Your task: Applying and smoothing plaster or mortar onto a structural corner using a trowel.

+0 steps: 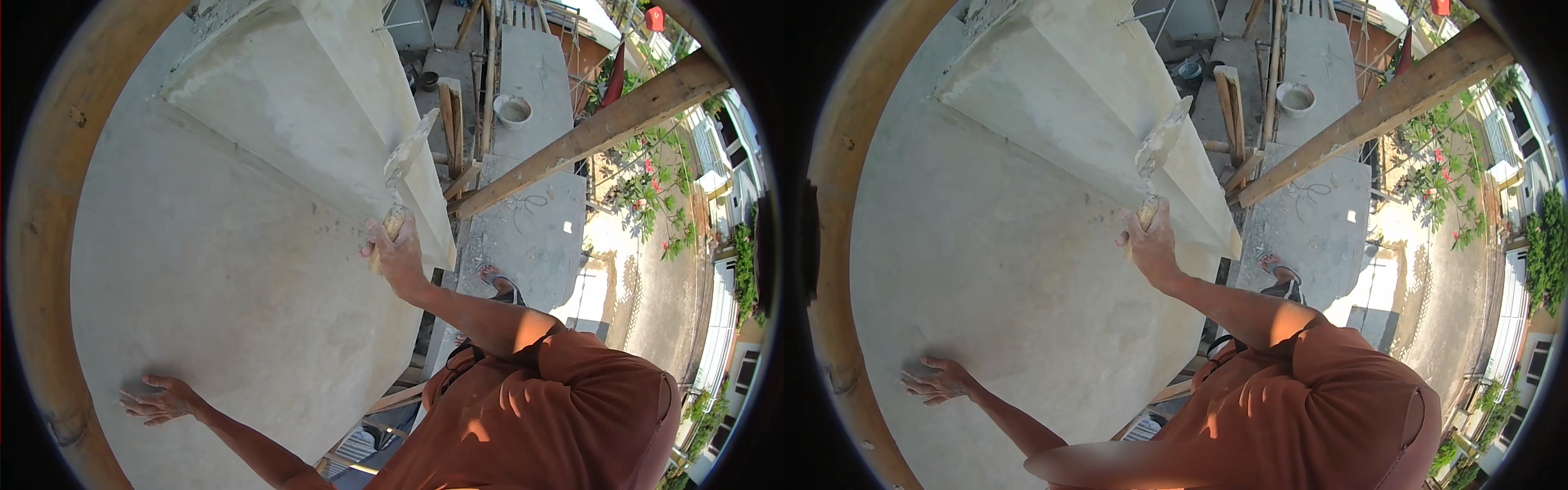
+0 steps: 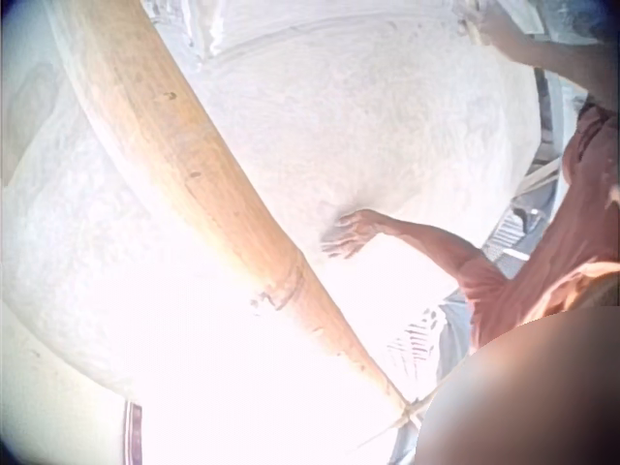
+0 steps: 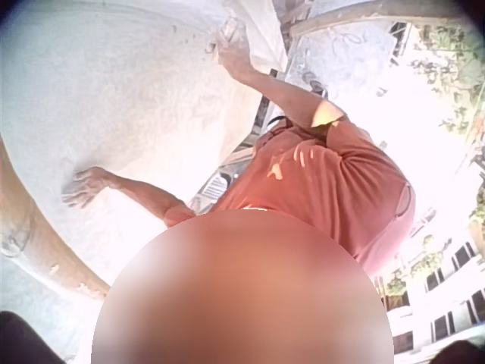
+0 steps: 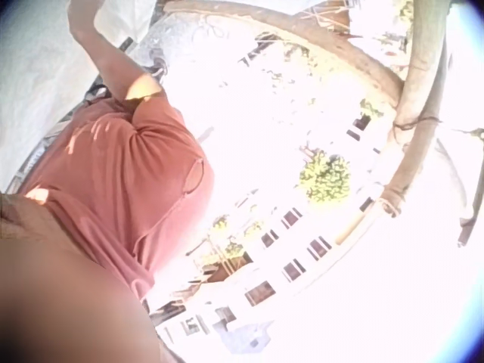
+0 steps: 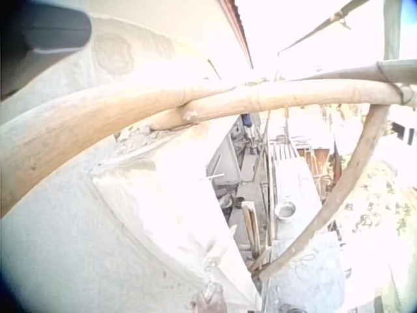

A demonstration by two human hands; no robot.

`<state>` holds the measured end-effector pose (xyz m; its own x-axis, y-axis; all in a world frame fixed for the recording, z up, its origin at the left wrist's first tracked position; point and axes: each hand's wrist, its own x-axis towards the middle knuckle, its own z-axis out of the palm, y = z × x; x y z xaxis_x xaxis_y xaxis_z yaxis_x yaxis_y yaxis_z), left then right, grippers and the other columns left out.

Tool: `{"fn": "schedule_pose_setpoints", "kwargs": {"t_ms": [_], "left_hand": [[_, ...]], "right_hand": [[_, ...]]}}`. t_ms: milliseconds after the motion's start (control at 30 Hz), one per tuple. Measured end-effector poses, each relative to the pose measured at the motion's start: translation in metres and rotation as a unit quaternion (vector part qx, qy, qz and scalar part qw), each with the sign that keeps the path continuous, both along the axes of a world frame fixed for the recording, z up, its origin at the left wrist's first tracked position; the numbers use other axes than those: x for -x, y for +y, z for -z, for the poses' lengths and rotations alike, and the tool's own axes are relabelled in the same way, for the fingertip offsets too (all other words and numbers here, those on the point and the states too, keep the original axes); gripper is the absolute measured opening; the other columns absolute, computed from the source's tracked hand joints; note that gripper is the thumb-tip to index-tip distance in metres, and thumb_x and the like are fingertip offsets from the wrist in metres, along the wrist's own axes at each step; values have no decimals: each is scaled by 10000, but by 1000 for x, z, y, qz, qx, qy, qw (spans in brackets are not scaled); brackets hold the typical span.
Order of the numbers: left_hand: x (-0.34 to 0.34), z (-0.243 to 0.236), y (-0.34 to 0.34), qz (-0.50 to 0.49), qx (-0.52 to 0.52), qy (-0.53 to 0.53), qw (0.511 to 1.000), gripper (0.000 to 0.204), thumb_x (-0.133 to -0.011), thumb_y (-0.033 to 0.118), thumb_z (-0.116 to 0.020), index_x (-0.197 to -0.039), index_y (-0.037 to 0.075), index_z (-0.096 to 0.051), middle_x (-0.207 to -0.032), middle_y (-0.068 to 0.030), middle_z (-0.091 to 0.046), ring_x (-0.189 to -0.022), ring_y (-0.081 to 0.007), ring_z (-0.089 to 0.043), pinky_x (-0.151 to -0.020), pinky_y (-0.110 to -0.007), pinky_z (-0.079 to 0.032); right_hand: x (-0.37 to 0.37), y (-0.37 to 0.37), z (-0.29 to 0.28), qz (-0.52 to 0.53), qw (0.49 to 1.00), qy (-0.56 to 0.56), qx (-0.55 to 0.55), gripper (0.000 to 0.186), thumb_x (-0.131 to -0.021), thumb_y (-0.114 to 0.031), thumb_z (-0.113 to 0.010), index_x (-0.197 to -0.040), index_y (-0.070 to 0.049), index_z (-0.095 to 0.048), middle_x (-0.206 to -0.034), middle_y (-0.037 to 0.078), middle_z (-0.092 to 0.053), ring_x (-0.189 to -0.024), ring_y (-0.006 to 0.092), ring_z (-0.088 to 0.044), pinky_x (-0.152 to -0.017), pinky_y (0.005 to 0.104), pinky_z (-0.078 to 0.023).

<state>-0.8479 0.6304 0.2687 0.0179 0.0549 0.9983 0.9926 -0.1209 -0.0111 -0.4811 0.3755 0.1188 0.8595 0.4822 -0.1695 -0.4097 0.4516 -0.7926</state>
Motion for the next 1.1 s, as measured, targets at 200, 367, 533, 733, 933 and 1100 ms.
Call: {"fn": "schedule_pose_setpoints", "kwargs": {"t_ms": [200,367,533,733,933,1100], "left_hand": [[14,-2,25,-7,0,21,1000,689,-981,637,-291,-1539,232,-286,-1581,-86,-260,-1484,-327,-180,-1123,-682,-119],[11,-1,24,-7,1,18,1000,695,-981,644,-264,-1537,227,-295,-1590,-78,-242,-1486,-330,-173,-1119,-691,-116],[12,0,24,-11,-12,19,1000,681,-985,635,-263,-1535,234,-301,-1588,-71,-251,-1484,-332,-178,-1115,-693,-128],[9,1,23,-16,-10,22,1000,684,-987,625,-253,-1537,222,-296,-1589,-85,-246,-1481,-337,-183,-1121,-679,-127],[13,2,26,-24,-9,22,999,677,-987,623,-252,-1535,229,-304,-1586,-66,-264,-1479,-325,-199,-1128,-664,-132],[11,0,23,-18,-16,24,999,679,-988,629,-241,-1531,229,-314,-1583,-66,-276,-1478,-322,-203,-1130,-659,-136]], "right_hand": [[5,25,-9,14,998,49,-25,340,-961,-176,-623,-1086,-73,-324,-778,40,-499,-592,116,-534,-526,297,-524],[13,26,-13,12,996,77,-35,342,-969,-182,-610,-1106,-83,-313,-785,45,-492,-584,115,-526,-503,296,-506],[35,26,-6,-17,998,57,-27,335,-984,-175,-580,-1134,-67,-301,-806,49,-495,-570,125,-525,-495,313,-499],[67,32,-7,-57,996,73,-17,343,-983,-154,-573,-1147,-68,-284,-799,45,-466,-572,126,-525,-485,315,-486],[122,11,0,-101,985,108,-83,342,-973,-138,-586,-1128,-80,-287,-805,32,-442,-576,125,-514,-525,324,-488],[65,14,12,9,992,72,-103,337,-972,-146,-596,-1117,-83,-298,-822,43,-467,-582,129,-518,-550,322,-497]]}}
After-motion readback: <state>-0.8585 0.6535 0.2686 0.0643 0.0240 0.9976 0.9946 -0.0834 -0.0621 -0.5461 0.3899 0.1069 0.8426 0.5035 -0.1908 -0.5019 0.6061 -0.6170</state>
